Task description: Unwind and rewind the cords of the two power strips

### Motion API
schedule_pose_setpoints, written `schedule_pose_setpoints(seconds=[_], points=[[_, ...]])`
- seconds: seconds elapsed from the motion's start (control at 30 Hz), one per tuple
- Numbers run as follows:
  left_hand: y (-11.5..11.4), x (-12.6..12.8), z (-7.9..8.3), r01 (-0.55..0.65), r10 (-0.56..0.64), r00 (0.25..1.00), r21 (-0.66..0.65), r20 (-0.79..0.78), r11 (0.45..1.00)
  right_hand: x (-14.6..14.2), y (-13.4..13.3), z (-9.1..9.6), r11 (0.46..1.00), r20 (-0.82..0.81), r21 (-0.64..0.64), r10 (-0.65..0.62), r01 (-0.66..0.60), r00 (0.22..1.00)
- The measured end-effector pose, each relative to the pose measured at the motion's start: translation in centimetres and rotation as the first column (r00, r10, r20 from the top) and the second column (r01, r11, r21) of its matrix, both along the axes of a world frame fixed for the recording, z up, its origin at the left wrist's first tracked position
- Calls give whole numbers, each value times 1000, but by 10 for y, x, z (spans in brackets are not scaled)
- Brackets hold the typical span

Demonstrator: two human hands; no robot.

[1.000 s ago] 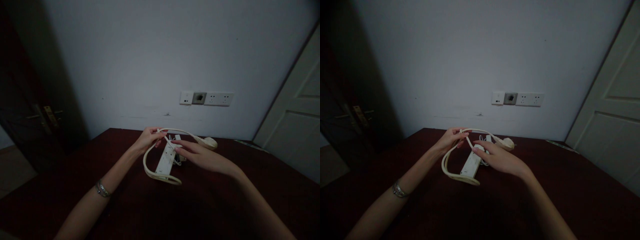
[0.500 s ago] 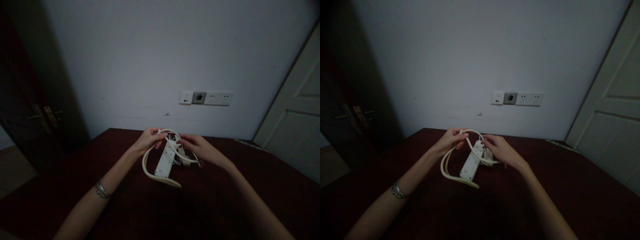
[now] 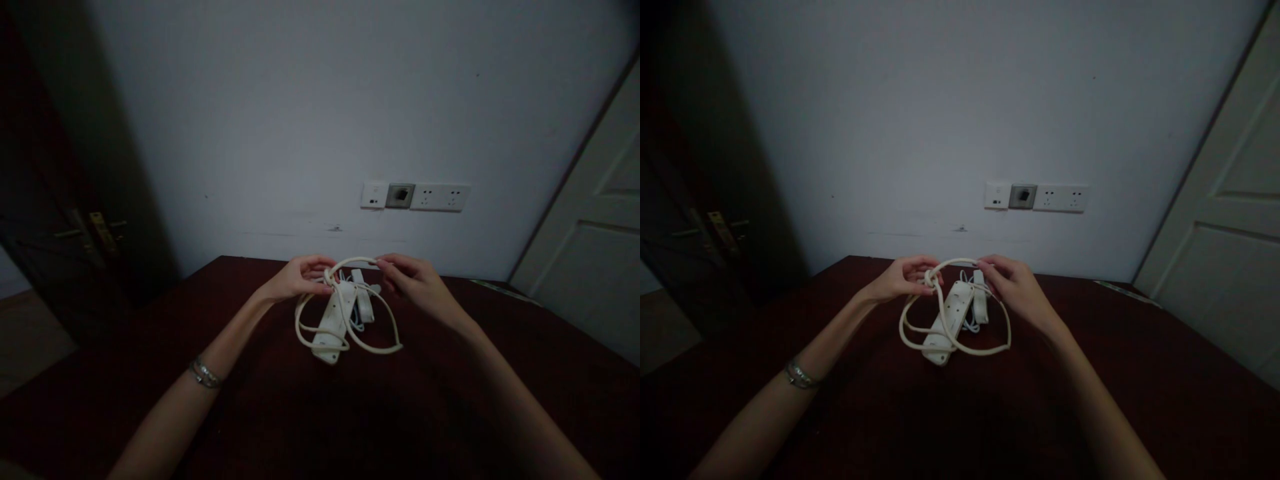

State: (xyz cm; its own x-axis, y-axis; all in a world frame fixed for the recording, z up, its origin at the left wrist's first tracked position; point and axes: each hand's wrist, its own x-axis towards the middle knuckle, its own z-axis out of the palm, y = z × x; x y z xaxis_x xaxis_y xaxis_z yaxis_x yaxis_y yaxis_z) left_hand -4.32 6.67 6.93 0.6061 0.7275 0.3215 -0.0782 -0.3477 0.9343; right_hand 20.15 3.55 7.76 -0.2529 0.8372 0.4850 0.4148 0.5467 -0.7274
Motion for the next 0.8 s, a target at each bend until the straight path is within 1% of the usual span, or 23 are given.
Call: schedule_pose_setpoints(seconds=[0.03,0.1,0.2,0.27,0.33,0.5,0.57,0.7,0.8], points=[[-1,1,0,-17,17,1000,6,-6,1000,1,0,1,999,20,34,-39,38,999],[-2,5,0,-72,72,997,23,-1,997,4,-1,4,994,69,88,-75,69,995],[-5,10,-1,-160,159,987,60,7,985,6,-5,8,991,125,120,-71,56,990],[-7,13,-2,-192,193,981,105,1,976,8,-9,11,992,158,117,-59,40,986],[-9,14,-2,-180,185,982,141,-23,973,10,-13,14,994,192,111,-42,21,980],[-13,14,0,-96,114,989,169,-97,981,16,-18,19,993,261,114,-17,-13,965],[-14,14,1,-83,112,986,218,-121,972,17,-18,20,995,284,96,0,-29,959],[-15,14,1,-94,165,971,353,-176,931,18,-21,22,997,325,48,48,-67,944],[-16,14,2,-106,229,947,452,-225,886,18,-24,24,997,334,52,39,-59,942]])
